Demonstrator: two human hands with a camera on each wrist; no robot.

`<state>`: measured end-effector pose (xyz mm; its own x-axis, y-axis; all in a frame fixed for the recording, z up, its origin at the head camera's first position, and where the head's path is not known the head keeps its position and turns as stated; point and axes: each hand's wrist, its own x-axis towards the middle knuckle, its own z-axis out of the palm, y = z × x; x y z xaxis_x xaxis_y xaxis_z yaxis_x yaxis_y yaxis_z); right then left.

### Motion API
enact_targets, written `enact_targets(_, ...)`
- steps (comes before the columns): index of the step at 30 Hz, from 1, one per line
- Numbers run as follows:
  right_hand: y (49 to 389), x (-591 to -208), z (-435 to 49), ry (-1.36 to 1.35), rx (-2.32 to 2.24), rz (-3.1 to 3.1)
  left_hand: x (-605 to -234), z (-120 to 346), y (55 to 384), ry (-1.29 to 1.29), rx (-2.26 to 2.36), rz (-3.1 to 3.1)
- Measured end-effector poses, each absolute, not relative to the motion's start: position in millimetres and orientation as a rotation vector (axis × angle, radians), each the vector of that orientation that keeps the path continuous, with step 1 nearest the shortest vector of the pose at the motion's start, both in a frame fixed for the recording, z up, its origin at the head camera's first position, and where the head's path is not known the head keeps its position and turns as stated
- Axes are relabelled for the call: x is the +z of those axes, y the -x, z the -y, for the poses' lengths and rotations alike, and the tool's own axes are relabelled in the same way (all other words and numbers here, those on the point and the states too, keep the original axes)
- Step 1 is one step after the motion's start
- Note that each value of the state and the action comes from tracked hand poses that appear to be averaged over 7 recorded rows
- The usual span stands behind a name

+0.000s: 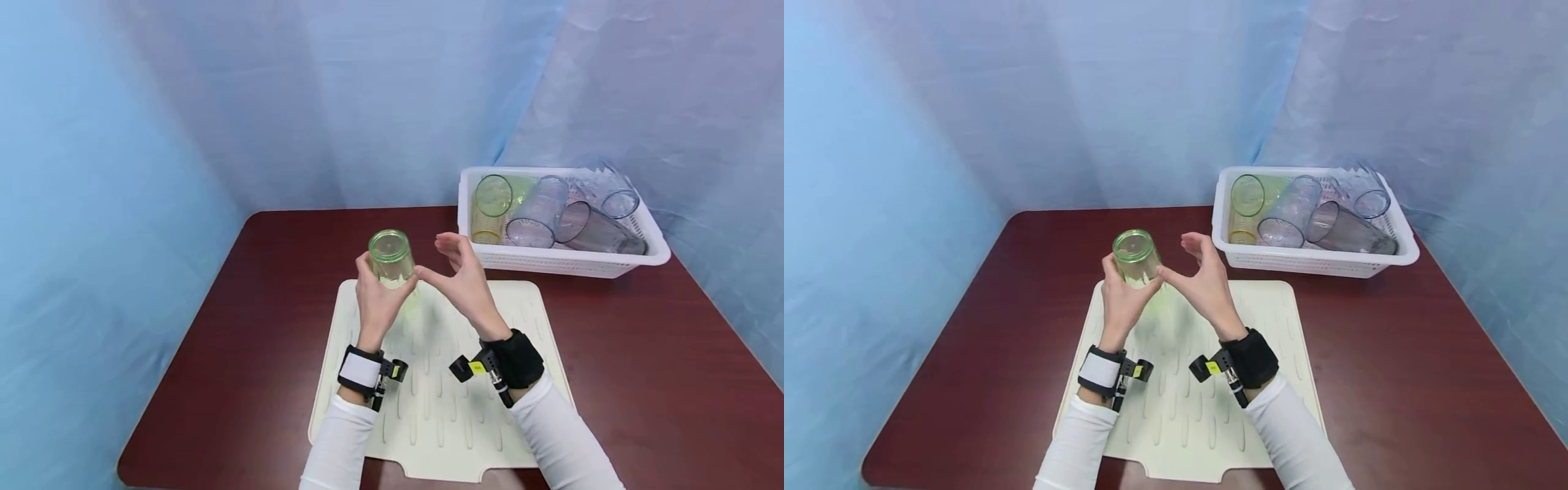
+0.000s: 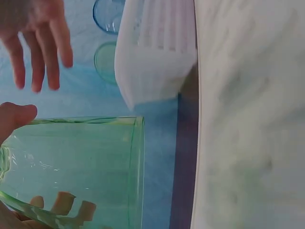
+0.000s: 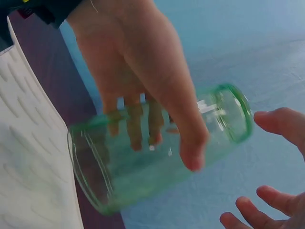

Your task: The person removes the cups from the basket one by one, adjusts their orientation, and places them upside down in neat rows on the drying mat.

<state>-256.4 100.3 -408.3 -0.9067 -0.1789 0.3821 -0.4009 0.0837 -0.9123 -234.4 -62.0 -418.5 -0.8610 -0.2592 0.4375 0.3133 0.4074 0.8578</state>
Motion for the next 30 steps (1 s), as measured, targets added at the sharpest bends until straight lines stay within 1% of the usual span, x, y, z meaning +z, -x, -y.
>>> enact_targets(1, 252, -406, -100, -0.558, 1.908, 2.215, -420, 67, 234, 0.026, -1.469, 2.155)
enact_targets(5, 251, -419, -99, -0.538, 1.862, 2.275, -425, 86, 234, -0.05, -1.449, 2.163)
enact_targets(7, 238, -410, -95, -0.525, 1.827, 2.319, -427, 93, 234, -0.083, -1.442, 2.166)
enact_targets(10, 227, -409, -88, -0.507, 1.744, 2.392, -430, 102, 235, -0.123, -1.433, 2.169)
enact_targets(11, 219, -403, -85, -0.472, 1.724, 2.433, -431, 104, 235, -0.133, -1.431, 2.17)
enact_targets(14, 210, -403, -80, -0.406, 1.71, 2.519, -435, 110, 236, -0.15, -1.426, 2.167)
enact_targets(21, 199, -410, -82, -0.3, 1.757, 2.549, -441, 115, 240, -0.165, -1.456, 2.172)
enact_targets(30, 188, -405, -87, -0.239, 1.805, 2.53, -450, 115, 248, -0.215, -1.493, 2.195)
